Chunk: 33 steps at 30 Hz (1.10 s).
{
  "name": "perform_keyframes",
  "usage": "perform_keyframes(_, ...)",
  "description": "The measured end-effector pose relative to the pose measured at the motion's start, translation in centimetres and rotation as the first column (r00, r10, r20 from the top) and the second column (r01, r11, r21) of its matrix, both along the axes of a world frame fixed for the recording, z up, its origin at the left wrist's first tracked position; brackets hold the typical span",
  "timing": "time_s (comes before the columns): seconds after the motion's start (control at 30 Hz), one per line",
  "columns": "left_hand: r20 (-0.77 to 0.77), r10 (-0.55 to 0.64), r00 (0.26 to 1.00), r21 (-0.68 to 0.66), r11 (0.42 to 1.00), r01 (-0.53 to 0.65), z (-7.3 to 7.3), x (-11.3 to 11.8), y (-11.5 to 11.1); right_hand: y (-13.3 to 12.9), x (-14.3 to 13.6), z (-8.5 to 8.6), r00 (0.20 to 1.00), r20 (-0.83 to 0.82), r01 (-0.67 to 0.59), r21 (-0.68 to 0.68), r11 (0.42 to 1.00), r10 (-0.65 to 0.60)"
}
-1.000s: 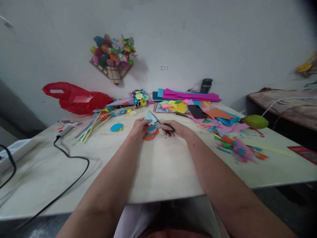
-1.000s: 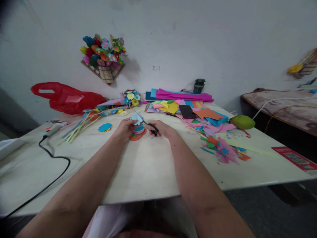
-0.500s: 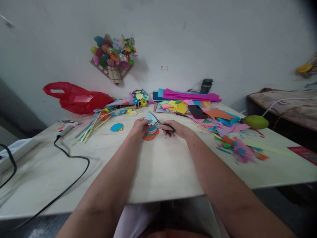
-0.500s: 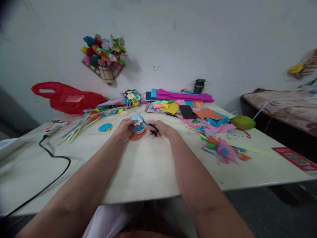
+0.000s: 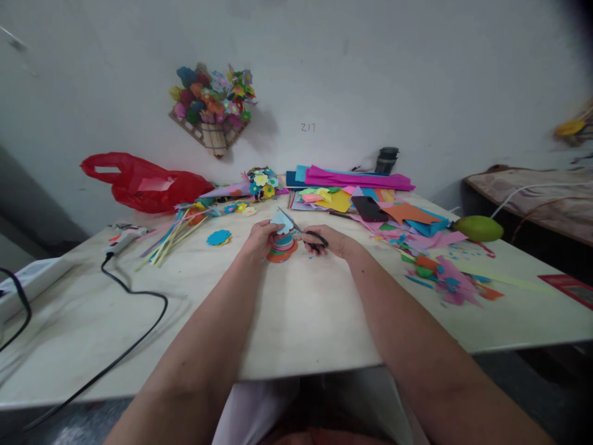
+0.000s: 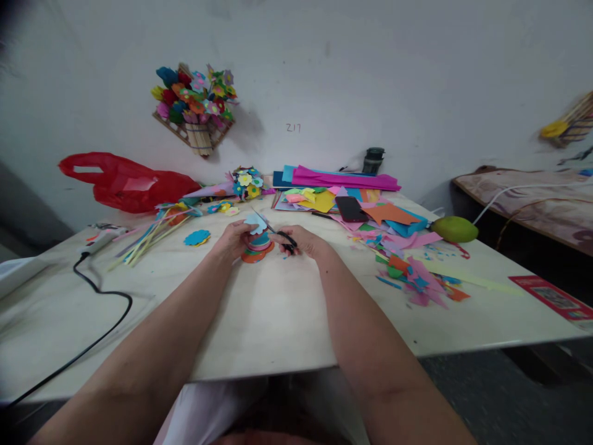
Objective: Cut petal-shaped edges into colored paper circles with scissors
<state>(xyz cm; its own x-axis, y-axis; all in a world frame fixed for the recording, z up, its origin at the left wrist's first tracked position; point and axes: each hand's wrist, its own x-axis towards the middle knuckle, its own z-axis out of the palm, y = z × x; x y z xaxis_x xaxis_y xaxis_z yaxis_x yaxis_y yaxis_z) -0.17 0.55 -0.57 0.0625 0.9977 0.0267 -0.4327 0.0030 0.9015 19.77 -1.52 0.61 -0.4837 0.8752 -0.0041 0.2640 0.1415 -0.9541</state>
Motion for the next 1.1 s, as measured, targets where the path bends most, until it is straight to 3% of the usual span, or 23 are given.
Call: perform_keyframes(1.1,-0.010,-0.047,0.999,0.012,0.999,0.047,0.03,-0.52,-0.08,-0.12,0.01,-0.06,0.996,0.030,-0.084,0.008,0.996,0.084)
